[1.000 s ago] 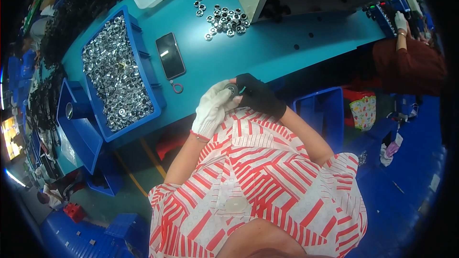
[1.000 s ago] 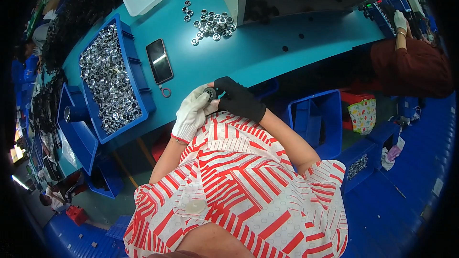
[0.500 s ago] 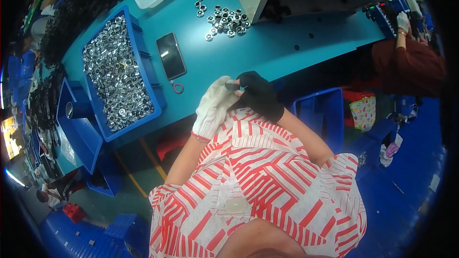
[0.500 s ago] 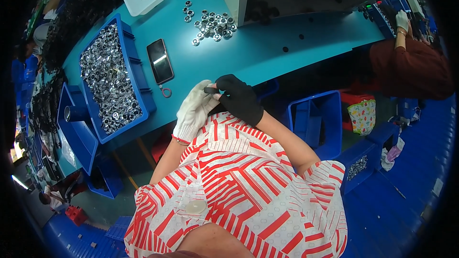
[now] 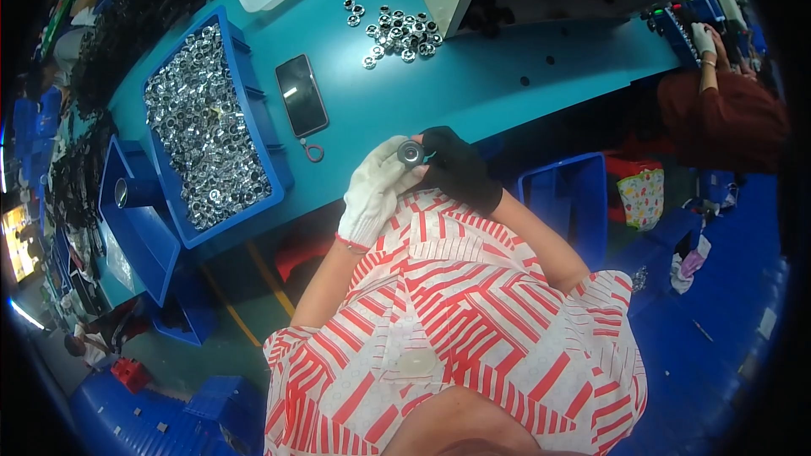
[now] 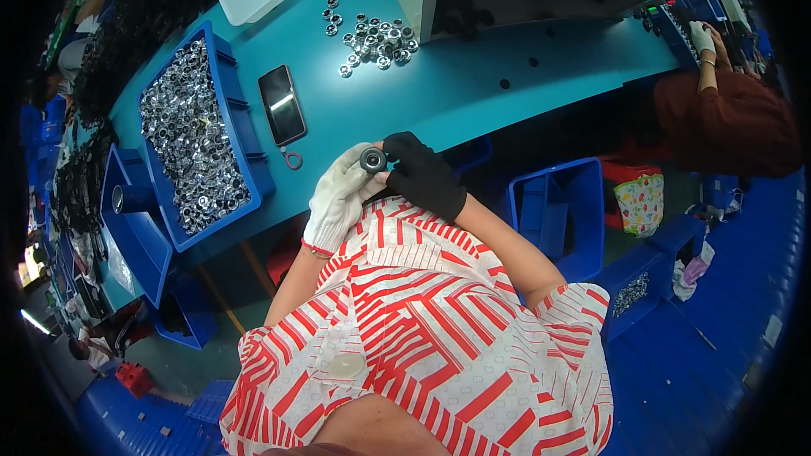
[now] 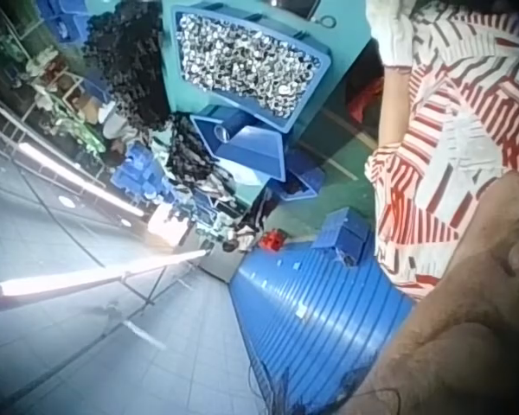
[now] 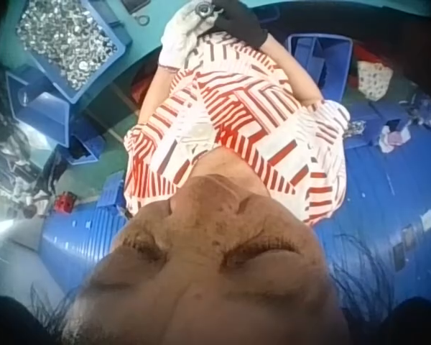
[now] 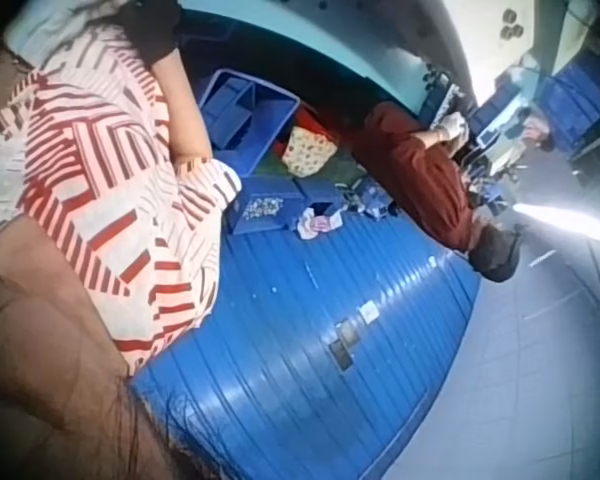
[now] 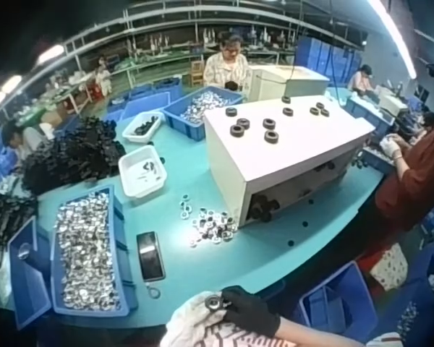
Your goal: Assembling small metal washers with rubber gaskets at an industrial workstation.
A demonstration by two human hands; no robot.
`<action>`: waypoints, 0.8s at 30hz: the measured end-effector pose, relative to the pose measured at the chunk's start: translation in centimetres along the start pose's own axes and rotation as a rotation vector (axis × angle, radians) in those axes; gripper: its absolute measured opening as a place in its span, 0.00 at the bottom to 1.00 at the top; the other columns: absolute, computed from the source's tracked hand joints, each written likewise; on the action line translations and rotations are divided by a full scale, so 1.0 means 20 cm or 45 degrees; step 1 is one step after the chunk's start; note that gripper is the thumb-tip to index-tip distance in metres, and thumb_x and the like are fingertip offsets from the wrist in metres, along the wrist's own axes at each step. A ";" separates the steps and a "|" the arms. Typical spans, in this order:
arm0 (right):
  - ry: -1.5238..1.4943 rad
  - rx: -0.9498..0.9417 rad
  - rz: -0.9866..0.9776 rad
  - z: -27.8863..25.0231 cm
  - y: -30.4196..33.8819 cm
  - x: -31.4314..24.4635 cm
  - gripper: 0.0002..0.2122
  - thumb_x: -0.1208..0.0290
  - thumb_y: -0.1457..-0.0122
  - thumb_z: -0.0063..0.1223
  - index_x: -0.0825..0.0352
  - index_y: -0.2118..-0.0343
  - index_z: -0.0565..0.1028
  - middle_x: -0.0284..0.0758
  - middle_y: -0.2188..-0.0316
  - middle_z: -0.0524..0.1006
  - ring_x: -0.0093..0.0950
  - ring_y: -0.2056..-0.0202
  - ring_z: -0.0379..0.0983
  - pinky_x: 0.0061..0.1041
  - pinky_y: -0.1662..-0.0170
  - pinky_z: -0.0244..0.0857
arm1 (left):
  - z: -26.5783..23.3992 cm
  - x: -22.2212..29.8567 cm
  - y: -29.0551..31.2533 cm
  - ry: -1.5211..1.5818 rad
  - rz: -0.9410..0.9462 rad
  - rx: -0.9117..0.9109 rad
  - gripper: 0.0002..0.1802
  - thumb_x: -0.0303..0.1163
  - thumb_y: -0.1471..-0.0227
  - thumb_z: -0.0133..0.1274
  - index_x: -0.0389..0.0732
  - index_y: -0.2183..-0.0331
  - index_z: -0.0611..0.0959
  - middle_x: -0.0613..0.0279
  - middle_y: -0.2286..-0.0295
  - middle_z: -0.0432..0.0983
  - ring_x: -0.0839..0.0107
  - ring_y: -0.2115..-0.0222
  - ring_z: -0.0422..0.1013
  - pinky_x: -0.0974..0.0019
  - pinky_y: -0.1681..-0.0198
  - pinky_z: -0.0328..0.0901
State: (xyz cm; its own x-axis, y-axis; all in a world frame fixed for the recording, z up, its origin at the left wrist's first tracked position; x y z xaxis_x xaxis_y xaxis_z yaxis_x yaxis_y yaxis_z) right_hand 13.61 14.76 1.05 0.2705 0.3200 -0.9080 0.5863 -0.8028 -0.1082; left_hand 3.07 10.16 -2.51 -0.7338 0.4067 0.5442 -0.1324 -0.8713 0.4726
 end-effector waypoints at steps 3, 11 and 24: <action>0.019 -0.049 0.080 0.01 0.00 0.00 0.18 0.70 0.49 0.56 0.63 0.54 0.69 0.37 0.58 0.70 0.33 0.63 0.72 0.27 0.62 0.68 | -0.01 0.00 0.01 -0.121 -0.069 0.076 0.20 0.25 0.46 0.44 0.27 0.52 0.69 0.54 0.60 0.71 0.73 0.66 0.70 0.70 0.58 0.69; 0.118 -0.047 0.034 0.03 0.00 0.00 0.19 0.70 0.51 0.59 0.64 0.55 0.69 0.38 0.58 0.70 0.35 0.63 0.72 0.28 0.62 0.68 | -0.01 0.01 0.03 -0.167 -0.027 0.130 0.21 0.26 0.46 0.44 0.26 0.51 0.69 0.56 0.62 0.72 0.74 0.67 0.71 0.73 0.61 0.69; 0.121 -0.123 0.104 0.02 0.02 0.01 0.19 0.67 0.51 0.58 0.65 0.56 0.69 0.39 0.60 0.70 0.37 0.60 0.71 0.29 0.58 0.66 | -0.03 -0.06 0.01 -0.222 -0.117 0.093 0.25 0.26 0.48 0.46 0.28 0.48 0.66 0.59 0.65 0.72 0.75 0.68 0.70 0.72 0.64 0.68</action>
State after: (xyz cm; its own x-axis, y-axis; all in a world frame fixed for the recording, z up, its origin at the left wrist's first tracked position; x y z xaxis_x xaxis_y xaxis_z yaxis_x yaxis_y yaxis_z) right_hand 13.52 14.32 0.65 0.3889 0.3055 -0.8692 0.6290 -0.7774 0.0082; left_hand 3.46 9.41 -3.51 -0.5935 0.5306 0.6052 -0.1401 -0.8086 0.5715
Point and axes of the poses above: each hand's wrist, its own y-axis away from the middle knuckle, its own z-axis out of the palm, x = y × z, the point moved 9 cm from there along -y, towards the middle knuckle
